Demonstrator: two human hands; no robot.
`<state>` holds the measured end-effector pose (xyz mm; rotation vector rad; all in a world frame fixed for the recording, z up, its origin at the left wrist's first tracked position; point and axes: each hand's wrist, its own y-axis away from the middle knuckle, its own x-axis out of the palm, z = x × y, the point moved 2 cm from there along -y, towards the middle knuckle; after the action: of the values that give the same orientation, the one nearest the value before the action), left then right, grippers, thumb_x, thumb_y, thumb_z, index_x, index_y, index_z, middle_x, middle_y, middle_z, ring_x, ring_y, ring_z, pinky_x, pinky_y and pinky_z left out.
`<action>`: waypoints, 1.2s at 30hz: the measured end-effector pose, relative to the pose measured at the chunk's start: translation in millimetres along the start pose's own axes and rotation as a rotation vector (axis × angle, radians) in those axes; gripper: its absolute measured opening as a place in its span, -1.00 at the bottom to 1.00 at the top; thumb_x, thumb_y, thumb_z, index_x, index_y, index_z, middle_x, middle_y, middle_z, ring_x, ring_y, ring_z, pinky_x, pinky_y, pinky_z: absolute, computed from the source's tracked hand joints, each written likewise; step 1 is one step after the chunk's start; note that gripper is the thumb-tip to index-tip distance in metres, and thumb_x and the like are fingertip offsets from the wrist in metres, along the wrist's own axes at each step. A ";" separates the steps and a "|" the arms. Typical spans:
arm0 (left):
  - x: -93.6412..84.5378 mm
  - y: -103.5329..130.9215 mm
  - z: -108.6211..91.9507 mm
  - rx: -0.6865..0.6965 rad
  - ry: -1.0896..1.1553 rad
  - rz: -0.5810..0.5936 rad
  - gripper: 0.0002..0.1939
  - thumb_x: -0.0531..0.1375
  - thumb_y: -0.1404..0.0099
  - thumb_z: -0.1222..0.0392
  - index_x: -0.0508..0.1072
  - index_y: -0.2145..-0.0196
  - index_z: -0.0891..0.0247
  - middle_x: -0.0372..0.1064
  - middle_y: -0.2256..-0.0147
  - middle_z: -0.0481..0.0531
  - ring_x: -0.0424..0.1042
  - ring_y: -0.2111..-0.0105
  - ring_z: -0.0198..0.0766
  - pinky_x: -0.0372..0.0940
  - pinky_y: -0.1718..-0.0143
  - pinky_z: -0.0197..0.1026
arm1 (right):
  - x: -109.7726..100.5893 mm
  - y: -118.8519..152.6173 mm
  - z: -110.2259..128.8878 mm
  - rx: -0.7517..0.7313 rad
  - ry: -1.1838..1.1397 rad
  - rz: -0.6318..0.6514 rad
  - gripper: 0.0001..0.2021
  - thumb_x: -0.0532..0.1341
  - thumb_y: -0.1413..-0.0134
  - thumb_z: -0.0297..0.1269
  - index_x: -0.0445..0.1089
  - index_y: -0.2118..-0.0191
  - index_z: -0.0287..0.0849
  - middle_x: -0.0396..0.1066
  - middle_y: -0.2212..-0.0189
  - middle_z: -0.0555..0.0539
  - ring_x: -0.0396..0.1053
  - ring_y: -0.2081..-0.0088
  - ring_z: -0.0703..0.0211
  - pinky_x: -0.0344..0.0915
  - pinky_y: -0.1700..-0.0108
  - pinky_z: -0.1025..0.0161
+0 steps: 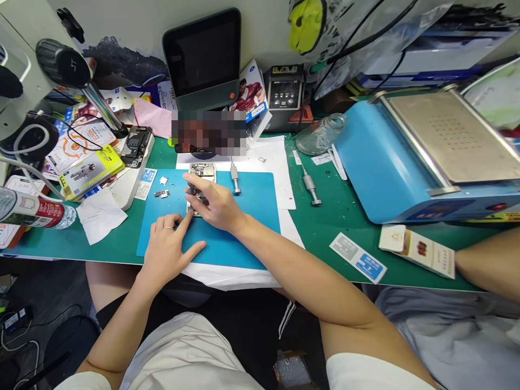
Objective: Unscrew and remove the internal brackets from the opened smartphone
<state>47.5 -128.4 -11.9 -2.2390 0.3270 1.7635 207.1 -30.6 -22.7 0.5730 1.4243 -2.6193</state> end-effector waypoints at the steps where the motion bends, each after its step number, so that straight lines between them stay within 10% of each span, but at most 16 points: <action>1: 0.0 0.0 0.0 0.000 0.001 -0.001 -0.24 0.10 -0.46 -0.29 0.24 -0.38 0.28 0.32 -0.02 0.22 0.26 0.01 0.02 0.22 -0.03 0.01 | 0.0 -0.1 0.3 -0.004 0.004 0.005 -0.44 0.23 -0.34 -0.37 0.14 -0.38 0.01 0.59 0.16 -0.07 0.60 0.22 0.19 0.60 0.18 0.25; 36: -1.3 -0.7 -0.4 -0.006 0.012 0.016 -0.26 0.11 -0.46 -0.27 0.24 -0.39 0.27 0.31 -0.01 0.23 0.27 0.00 0.03 0.23 -0.04 0.02 | -2.4 2.9 -0.7 0.072 0.008 0.028 -0.51 0.18 -0.39 -0.26 0.14 -0.36 0.02 0.59 0.12 -0.06 0.61 0.19 0.15 0.65 0.16 0.17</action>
<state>47.7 -127.9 -10.4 -2.2581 0.3430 1.7621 210.2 -31.8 -24.4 0.6076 1.3181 -2.6586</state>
